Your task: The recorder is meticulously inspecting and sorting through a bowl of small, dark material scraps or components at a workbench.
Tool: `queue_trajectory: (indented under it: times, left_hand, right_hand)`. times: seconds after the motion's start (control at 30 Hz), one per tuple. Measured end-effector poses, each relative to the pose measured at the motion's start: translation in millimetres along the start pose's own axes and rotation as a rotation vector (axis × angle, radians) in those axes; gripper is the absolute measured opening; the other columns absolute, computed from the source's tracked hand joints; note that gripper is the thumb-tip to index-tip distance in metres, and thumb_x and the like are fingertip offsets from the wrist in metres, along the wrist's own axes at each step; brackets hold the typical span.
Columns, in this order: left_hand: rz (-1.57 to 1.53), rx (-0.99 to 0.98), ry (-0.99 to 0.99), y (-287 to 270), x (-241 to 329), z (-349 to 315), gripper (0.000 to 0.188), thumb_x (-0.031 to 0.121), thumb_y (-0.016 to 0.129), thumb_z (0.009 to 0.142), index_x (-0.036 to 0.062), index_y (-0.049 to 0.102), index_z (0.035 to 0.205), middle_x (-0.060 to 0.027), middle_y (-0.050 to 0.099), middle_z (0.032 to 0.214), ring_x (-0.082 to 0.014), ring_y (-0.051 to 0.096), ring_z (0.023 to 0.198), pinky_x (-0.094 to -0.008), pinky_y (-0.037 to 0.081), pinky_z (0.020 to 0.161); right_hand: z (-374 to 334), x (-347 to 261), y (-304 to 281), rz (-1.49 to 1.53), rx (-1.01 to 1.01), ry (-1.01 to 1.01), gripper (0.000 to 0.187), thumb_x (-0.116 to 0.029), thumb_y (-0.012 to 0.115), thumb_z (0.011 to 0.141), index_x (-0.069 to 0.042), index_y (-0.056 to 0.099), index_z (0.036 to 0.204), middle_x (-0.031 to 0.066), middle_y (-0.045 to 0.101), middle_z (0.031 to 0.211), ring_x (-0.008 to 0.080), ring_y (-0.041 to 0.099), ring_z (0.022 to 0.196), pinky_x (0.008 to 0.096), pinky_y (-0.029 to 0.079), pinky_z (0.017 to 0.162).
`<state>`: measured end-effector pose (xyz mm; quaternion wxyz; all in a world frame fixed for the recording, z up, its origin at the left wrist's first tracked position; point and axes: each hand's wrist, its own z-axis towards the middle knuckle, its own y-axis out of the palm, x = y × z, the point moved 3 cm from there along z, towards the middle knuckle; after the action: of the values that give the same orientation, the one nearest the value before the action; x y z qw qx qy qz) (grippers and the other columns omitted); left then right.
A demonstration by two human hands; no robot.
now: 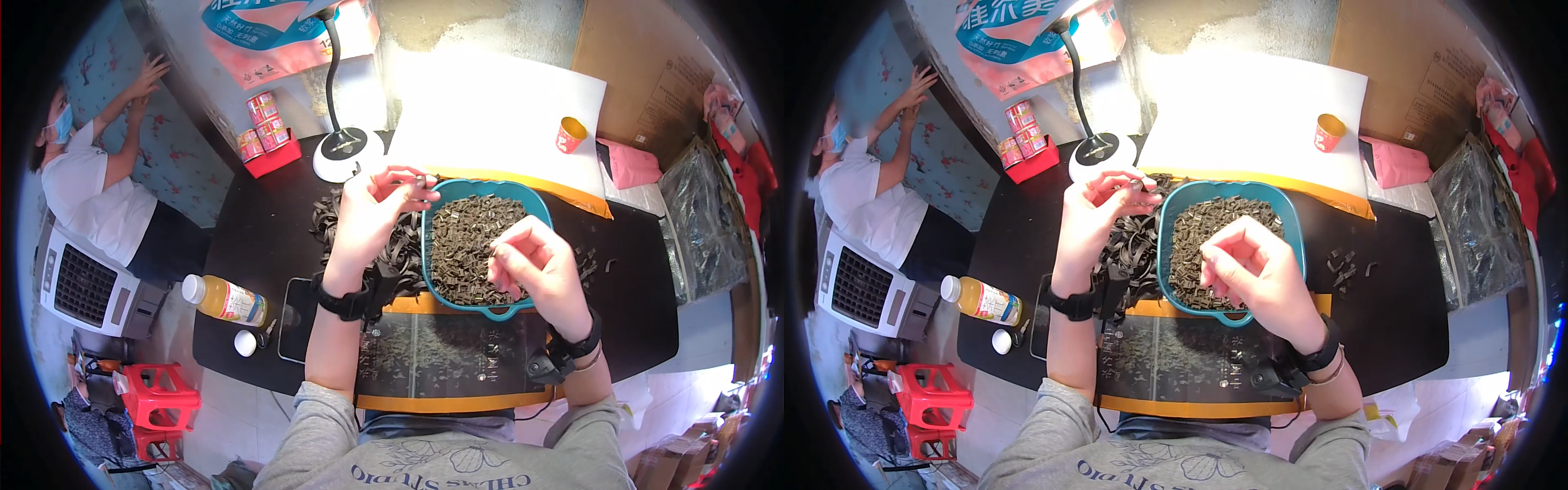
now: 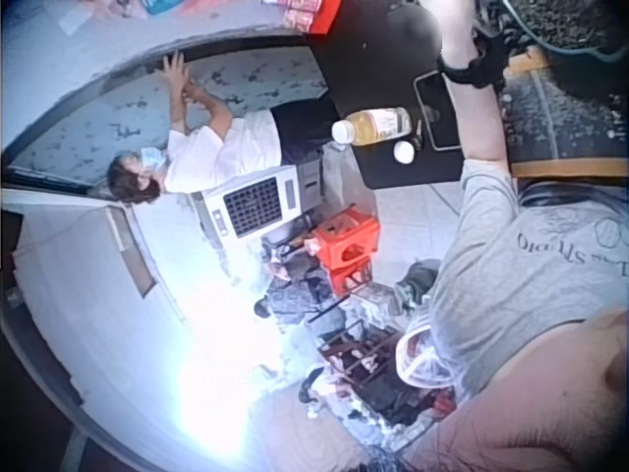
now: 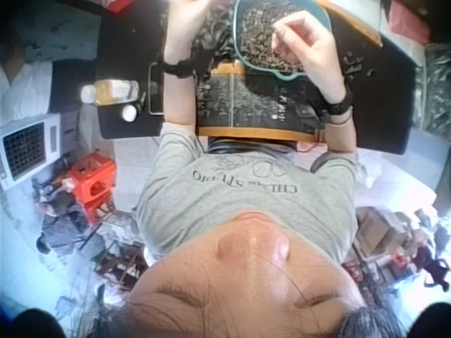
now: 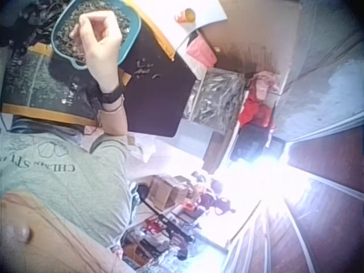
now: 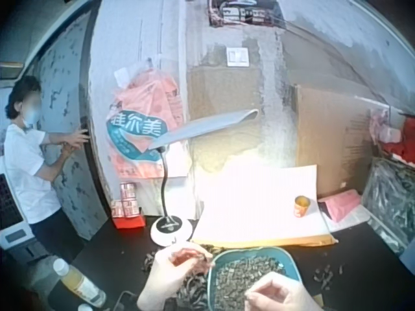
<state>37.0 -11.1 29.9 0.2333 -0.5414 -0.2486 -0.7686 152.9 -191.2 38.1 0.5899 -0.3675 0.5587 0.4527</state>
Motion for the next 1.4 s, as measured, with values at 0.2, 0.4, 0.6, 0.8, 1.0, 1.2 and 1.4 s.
queue_trajectory:
  times: [0.2,0.4,0.6,0.8,1.0,1.2,1.4]
  left_hand:
    - [-0.04,-0.132,0.209,23.4,36.9,-30.8,0.013,0.0,0.055,0.088,-0.0052,0.062,0.098,-0.0098,0.063,0.085,-0.0141,0.063,0.077,-0.0269,0.053,0.071]
    - [-0.037,-0.118,0.124,35.5,48.8,-49.8,0.013,0.002,0.058,0.087,-0.0014,0.063,0.098,-0.0027,0.062,0.074,-0.0064,0.057,0.06,-0.018,0.046,0.054]
    - [0.033,-0.067,0.1,36.5,54.3,-54.5,0.007,0.002,0.062,0.083,-0.0019,0.063,0.089,-0.0031,0.062,0.081,-0.0048,0.055,0.068,-0.019,0.044,0.058]
    - [0.078,-0.161,0.168,39.5,55.1,-52.6,0.005,0.003,0.062,0.083,-0.0022,0.061,0.083,-0.002,0.058,0.075,-0.0046,0.053,0.063,-0.0185,0.04,0.054]
    - [0.068,-0.215,0.186,38.6,55.6,-53.6,0.004,0.001,0.062,0.083,-0.0026,0.061,0.084,-0.0029,0.058,0.076,-0.0055,0.053,0.063,-0.0189,0.04,0.054]
    - [-0.021,-0.227,0.174,41.6,56.6,-55.9,0.005,-0.004,0.058,0.084,-0.0048,0.061,0.088,-0.0059,0.058,0.085,-0.0073,0.056,0.067,-0.0198,0.046,0.058]
    - [-0.243,-0.243,0.106,38.5,50.3,-53.3,0.024,-0.008,0.056,0.084,-0.001,0.047,0.105,-0.0098,0.058,0.089,-0.0105,0.059,0.077,-0.0231,0.052,0.06]
  right_hand:
    - [14.5,-26.8,12.8,0.259,0.006,-0.223,0.008,-0.009,0.052,0.091,-0.002,0.052,0.095,0.01,0.061,0.077,0.01,0.055,0.059,0.0214,0.045,0.05]
    - [11.9,-29.4,21.0,0.337,-0.031,-0.218,0.01,-0.001,0.051,0.089,-0.002,0.051,0.099,0.01,0.06,0.073,0.01,0.055,0.059,0.021,0.044,0.05]
    - [9.7,-29.5,23.3,0.308,-0.136,-0.283,0.022,0.007,0.057,0.084,0.002,0.052,0.104,0.0109,0.061,0.082,0.012,0.061,0.071,0.0213,0.049,0.059]
    - [7.4,-26.7,23.5,0.197,-0.117,-0.428,0.024,0.007,0.062,0.081,0.006,0.056,0.103,0.0139,0.062,0.093,0.015,0.062,0.082,0.0245,0.052,0.068]
    - [8.3,-27.0,24.6,0.039,-0.108,-0.549,0.024,0.007,0.066,0.078,0.006,0.058,0.1,0.0123,0.062,0.094,0.0145,0.06,0.082,0.0254,0.051,0.073]
    - [10.0,-27.7,25.1,-0.064,-0.105,-0.636,0.025,0.005,0.068,0.075,0.004,0.059,0.098,0.0103,0.061,0.089,0.0126,0.058,0.074,0.0234,0.048,0.065]
    - [12.0,-29.3,24.6,-0.078,-0.045,-0.712,0.026,0.003,0.07,0.074,0.003,0.06,0.097,0.009,0.059,0.085,0.012,0.056,0.07,0.0222,0.045,0.062]
